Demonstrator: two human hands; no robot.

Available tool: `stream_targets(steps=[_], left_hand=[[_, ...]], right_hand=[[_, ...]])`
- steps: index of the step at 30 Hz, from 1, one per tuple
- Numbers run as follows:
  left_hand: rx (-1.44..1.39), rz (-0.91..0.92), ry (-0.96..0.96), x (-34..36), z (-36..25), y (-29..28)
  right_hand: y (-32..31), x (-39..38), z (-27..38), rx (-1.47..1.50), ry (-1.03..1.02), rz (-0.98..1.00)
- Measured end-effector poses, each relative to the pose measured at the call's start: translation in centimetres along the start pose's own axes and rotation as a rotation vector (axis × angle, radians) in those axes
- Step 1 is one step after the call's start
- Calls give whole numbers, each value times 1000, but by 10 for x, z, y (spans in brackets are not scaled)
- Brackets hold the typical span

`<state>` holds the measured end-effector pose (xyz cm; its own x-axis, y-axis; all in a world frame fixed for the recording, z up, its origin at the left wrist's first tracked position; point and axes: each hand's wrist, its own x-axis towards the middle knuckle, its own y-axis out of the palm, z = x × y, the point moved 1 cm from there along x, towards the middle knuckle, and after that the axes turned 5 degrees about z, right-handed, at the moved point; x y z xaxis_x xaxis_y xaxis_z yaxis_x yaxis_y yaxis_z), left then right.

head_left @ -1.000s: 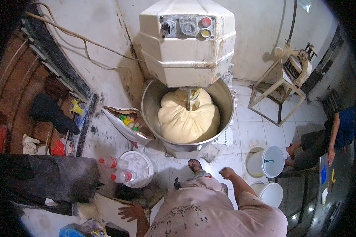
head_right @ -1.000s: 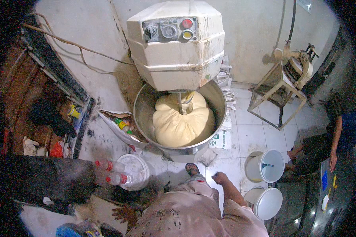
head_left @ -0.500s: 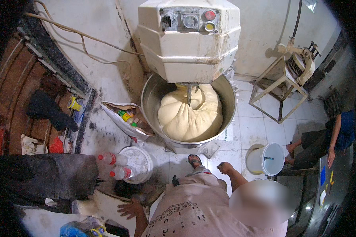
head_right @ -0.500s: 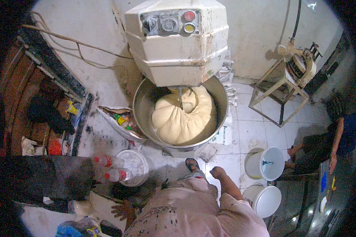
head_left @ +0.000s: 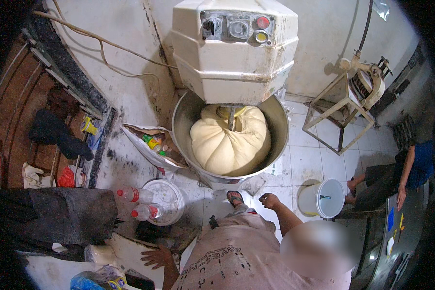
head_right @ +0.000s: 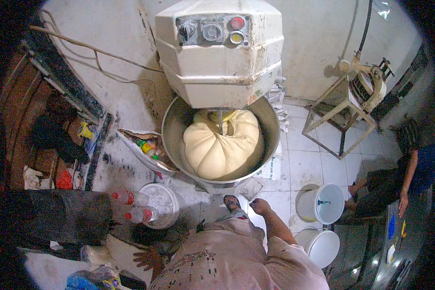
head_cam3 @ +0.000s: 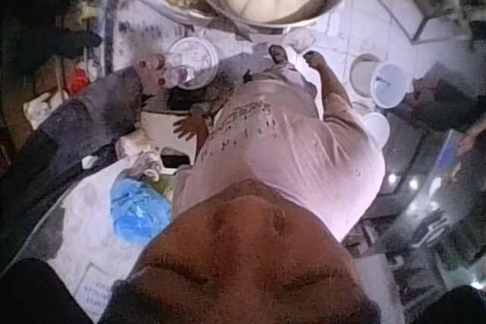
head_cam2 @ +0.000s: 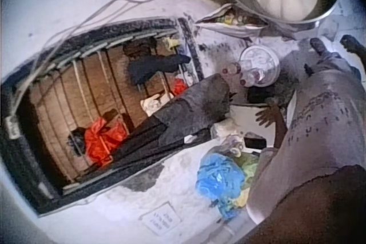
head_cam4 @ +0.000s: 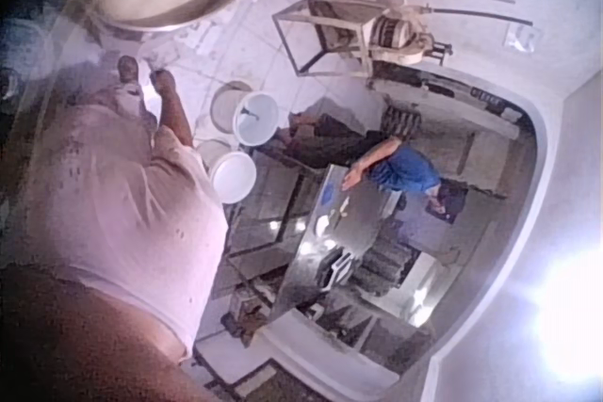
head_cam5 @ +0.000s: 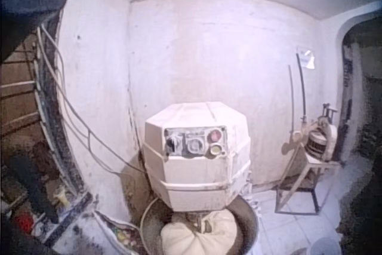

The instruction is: The person uses a large commercial mixer to knead dough, occasionally touching the dough by hand and adding yellow seasoning from a container.

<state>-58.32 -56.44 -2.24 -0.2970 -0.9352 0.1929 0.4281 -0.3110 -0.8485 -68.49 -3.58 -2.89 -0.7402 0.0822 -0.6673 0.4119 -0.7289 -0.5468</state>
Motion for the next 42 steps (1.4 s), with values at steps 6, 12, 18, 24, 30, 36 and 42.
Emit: stream_targets(steps=[6,12,18,24,30,36,42], left_hand=[[-29,-155,-26,1,5,-3],[-75,-32,-30,2,6,-9],[-94,-187,-84,3,0,6],[-131,-259,-94,2,-5,5],[-83,-181,-107,5,-4,4],[-72,-160,-18,-3,2,-3],[-71,-213,-41,-1,-3,5]], right_hand=[[4,5,9,-1,-12,38],[8,3,-27,-70,107,44],[3,-7,-27,-47,166,84],[3,4,-19,-27,35,21],[3,10,-9,-73,-17,44],[1,7,-19,-53,33,30],[1,6,-24,-79,16,24]])
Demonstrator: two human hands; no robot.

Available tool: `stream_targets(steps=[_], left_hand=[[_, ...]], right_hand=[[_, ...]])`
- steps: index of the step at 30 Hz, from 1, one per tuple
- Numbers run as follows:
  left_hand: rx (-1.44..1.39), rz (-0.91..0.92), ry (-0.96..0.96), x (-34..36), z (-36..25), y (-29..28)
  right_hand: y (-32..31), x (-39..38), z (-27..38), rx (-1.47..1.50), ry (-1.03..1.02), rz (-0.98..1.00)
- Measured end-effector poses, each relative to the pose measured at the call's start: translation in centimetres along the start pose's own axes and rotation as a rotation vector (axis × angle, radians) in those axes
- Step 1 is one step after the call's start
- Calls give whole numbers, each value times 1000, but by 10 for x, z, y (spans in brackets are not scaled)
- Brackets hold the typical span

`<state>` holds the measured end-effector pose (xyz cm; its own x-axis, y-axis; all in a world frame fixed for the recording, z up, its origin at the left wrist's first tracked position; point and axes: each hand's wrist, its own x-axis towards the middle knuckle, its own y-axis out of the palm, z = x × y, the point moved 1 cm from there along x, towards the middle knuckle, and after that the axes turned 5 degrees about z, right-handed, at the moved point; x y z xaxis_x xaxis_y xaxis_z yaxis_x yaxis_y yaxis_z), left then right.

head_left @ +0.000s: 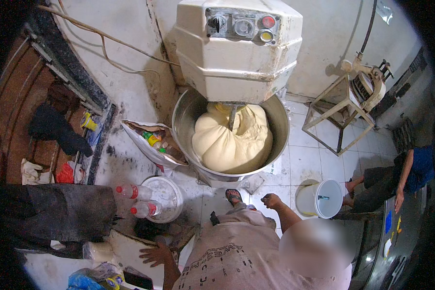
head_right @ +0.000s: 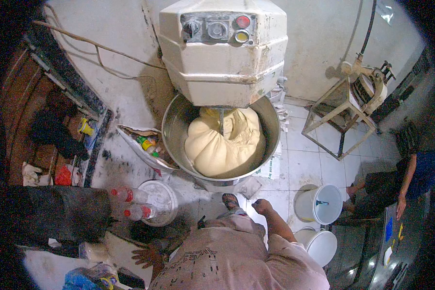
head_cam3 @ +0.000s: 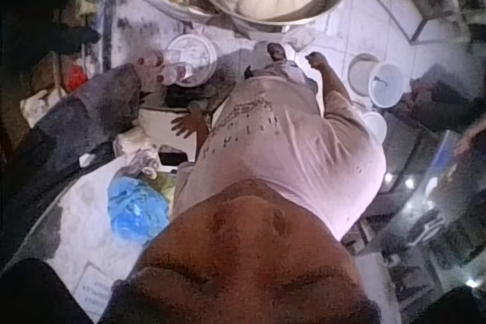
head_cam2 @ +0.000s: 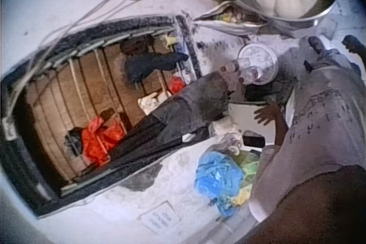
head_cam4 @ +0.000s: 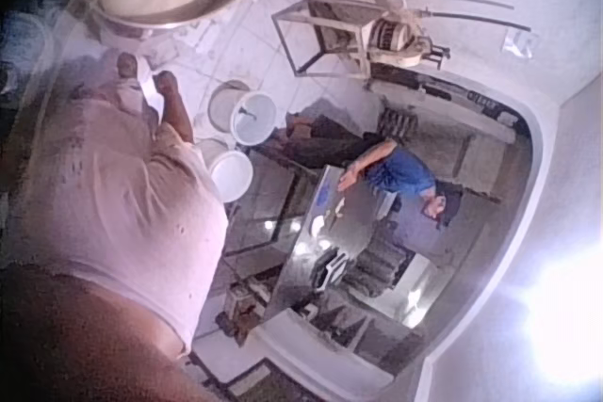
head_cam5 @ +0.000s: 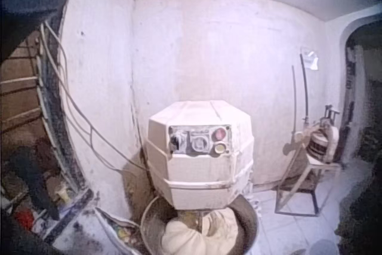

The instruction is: The person uses a large commercial mixer to knead dough, occasionally touching the dough by hand and adding yellow seasoning from a container.

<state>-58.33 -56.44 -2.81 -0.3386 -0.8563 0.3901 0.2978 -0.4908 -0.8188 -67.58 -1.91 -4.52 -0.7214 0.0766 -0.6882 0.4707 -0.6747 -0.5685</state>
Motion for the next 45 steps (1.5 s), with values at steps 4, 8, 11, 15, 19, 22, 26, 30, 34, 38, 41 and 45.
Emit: stream_targets(steps=[4,8,11,15,19,22,26,30,34,38,41,45], left_hand=[[-38,-97,-29,3,1,3],[-60,-59,-61,4,1,-3],[-50,195,2,4,2,-26],[-59,61,-46,5,3,-12],[-48,-69,-30,2,1,-1],[-61,-84,-21,0,0,0],[-20,-67,-46,3,-1,5],[3,8,52,0,0,4],[-29,-109,-33,2,-2,2],[-43,-97,-27,1,0,2],[-46,-13,-6,1,3,-5],[-51,30,4,2,4,-12]], right_hand=[[2,0,4,-8,3,14],[1,0,9,-1,22,20],[1,1,1,-12,23,13],[2,4,5,9,20,3],[-2,1,7,-6,-16,-10],[-2,3,9,-44,-1,-4],[-5,0,14,-14,34,44],[-1,7,3,-17,-8,3],[2,9,1,-31,16,18],[3,8,0,-8,17,29],[1,4,3,-5,29,31],[0,3,4,0,37,28]])
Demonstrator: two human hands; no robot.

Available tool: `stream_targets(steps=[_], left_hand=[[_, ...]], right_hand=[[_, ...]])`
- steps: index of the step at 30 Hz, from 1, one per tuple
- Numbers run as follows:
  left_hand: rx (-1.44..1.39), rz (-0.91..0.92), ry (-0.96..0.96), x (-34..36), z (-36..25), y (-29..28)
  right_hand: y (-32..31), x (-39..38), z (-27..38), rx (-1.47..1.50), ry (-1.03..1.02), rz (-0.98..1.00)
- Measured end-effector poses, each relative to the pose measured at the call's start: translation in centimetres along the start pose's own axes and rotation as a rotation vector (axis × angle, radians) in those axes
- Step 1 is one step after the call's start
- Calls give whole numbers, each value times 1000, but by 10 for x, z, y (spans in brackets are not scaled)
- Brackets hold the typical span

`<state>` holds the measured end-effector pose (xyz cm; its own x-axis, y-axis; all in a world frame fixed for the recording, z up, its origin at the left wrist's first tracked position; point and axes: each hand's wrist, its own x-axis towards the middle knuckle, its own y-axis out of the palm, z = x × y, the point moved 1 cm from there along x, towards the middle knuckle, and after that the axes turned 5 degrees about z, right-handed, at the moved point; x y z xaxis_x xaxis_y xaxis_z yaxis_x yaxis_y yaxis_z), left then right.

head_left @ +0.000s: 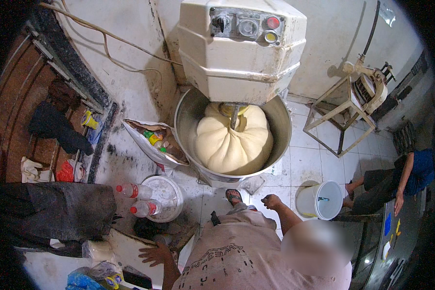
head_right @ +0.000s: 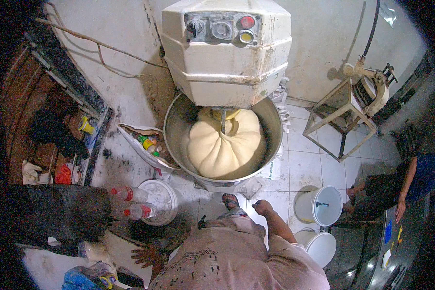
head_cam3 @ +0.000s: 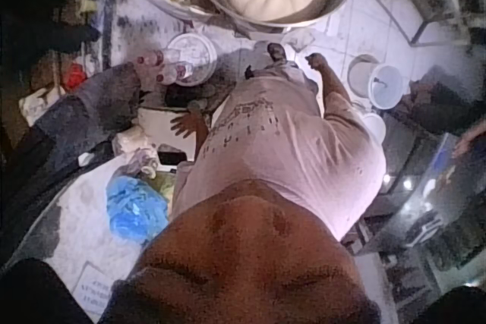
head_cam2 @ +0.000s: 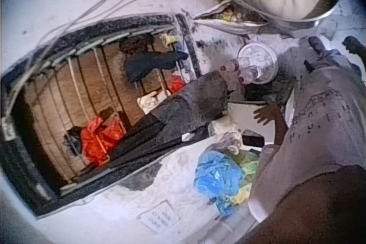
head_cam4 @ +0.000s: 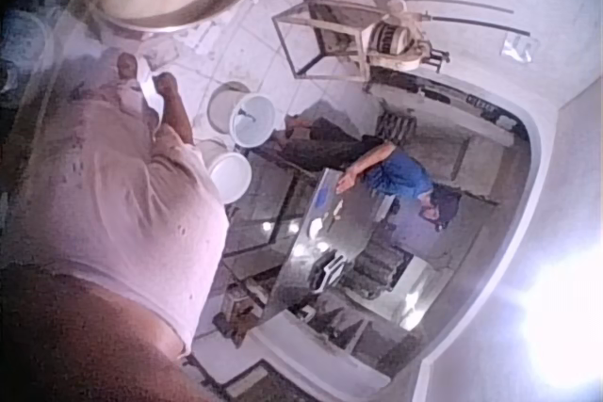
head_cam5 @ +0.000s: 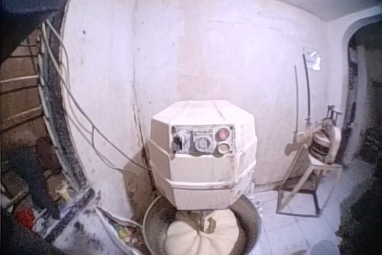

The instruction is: The person uses a large commercial mixer to knead dough, occasionally touching the dough by hand and adding yellow seasoning from a container.

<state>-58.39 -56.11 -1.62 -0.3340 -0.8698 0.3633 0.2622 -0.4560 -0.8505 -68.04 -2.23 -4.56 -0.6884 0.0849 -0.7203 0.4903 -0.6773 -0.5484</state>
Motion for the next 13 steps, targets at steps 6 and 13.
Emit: stream_targets(steps=[6,13], left_hand=[[63,281,55,0,-5,-36],[22,53,7,0,0,-6]], right_hand=[[-1,-1,-8,0,22,-6],[1,0,-3,-5,25,-1]])
